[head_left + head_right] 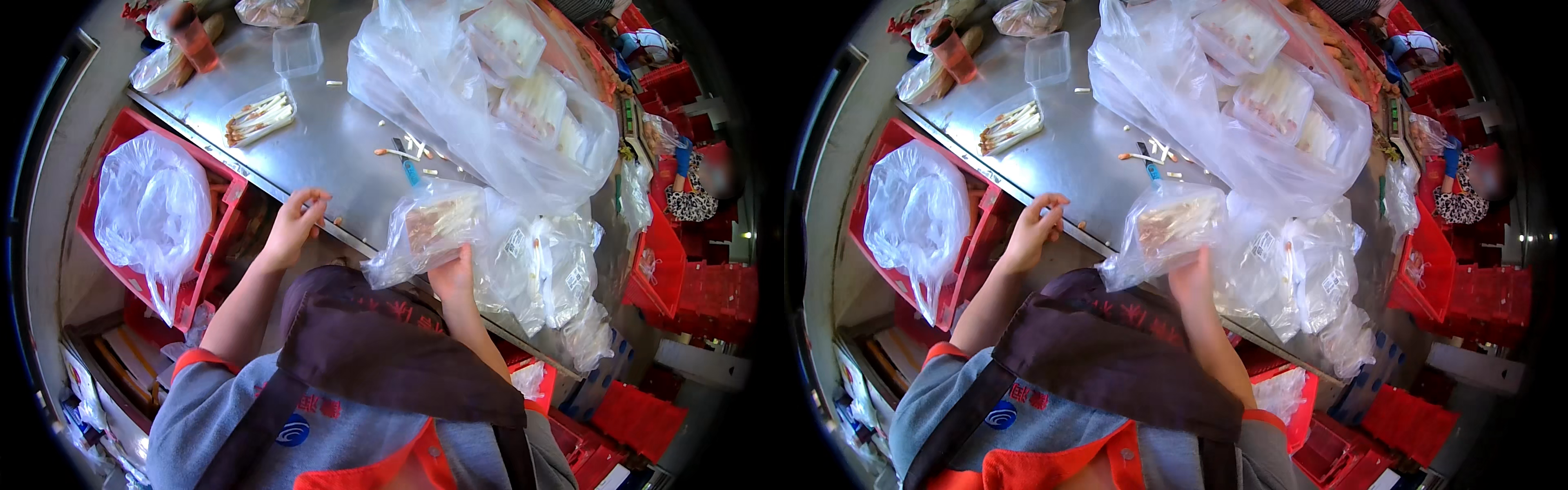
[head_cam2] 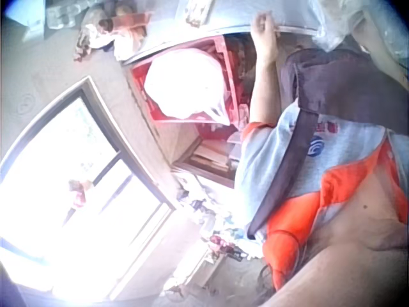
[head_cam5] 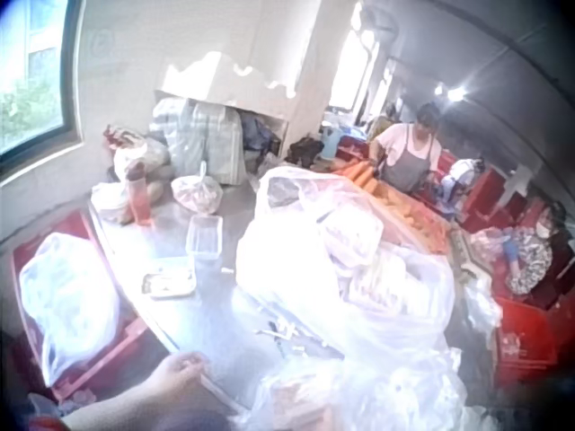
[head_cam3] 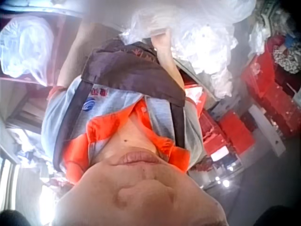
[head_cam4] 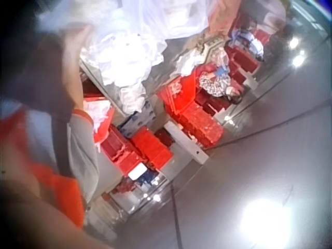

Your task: The person trims the ends of enoki mushrooms using a small knife and places them into plastic containers. They then transfer the trimmed mushrooms into plastic bags and seal them. The work is performed at a metal table in a market setting.

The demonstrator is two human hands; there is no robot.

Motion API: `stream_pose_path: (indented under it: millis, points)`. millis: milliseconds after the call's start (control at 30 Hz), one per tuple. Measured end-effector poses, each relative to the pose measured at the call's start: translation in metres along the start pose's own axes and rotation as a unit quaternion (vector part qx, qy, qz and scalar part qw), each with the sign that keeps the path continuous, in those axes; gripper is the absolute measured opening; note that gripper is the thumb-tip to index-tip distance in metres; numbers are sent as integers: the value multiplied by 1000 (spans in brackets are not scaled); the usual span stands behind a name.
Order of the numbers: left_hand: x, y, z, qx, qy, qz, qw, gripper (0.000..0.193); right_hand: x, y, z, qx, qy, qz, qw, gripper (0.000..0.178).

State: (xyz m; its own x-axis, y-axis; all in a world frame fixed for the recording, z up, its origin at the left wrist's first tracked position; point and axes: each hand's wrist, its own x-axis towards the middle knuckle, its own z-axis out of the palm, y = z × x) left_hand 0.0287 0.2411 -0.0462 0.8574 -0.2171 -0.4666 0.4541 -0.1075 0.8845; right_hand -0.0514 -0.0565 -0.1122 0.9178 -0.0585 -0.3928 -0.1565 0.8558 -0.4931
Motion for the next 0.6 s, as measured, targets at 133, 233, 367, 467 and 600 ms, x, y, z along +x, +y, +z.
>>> stream_pose_path:
  millis: [133,233,367,467,600]
  points:
    - [28,2,63,-297,-137,55,943,40,-9,4,17,-43,49,45,997,53]
    - [30,-35,97,-466,-273,-203,817,50,-12,6,29,-44,55,45,997,52]
    - [24,-84,83,-446,-218,-224,839,52,-10,12,16,-46,107,47,992,38]
    - [8,-64,57,-332,-145,-293,885,48,-17,6,1,-90,80,92,988,32]
    - [1,-46,24,-29,-69,-80,994,40,-51,-26,28,-285,71,114,949,33]
